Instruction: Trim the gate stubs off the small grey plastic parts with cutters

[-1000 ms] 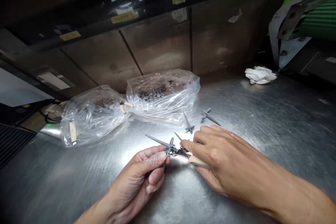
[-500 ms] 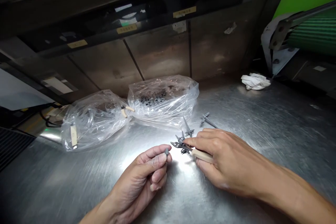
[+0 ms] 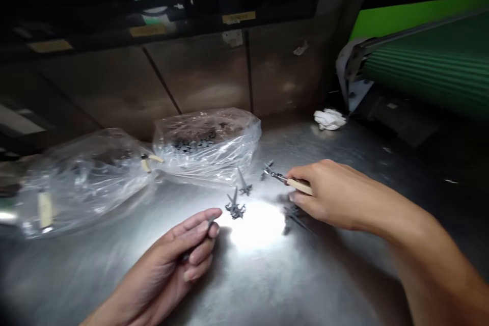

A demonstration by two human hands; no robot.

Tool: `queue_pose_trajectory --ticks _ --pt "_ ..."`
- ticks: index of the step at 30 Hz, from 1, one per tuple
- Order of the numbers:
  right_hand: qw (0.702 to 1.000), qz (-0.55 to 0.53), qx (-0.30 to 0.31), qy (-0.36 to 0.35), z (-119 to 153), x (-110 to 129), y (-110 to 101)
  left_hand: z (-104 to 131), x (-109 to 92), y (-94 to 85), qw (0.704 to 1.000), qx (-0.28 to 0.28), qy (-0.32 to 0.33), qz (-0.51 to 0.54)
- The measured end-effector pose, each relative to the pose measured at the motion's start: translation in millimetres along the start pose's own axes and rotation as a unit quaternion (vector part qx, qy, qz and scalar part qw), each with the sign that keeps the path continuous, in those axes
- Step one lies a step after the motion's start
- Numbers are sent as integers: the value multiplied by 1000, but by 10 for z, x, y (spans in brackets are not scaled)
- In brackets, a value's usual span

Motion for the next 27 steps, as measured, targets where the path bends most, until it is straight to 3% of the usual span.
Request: queue_pose_trajectory --ticks 3,10,16,21,24,27 --pt "997 20 69 7 27 84 -18 -2 -2 -6 1000 -7 -21 1" --pt "993 -1 116 -33 49 326 127 1 92 -11 995 -4 -95 -25" --pt "989 -86 82 -84 39 590 123 62 213 61 984 20 -105 -140" --pt "967 -183 27 -174 88 863 218 57 252 88 978 52 -101 -173" --pt "958 -194 -14 -211 119 971 294 72 286 109 968 94 -116 -202" --pt "947 -210 -53 -236 131 1023 279 79 255 119 971 98 -100 -193"
Point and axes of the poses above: each hand's wrist, its own z-axis away from the middle knuckle, its own y-axis out of the palm, x = y × z, the point moved 6 cm from there along -z, towards the middle knuckle, and after that the axes turned 3 degrees about -x, right-handed, at the moved point
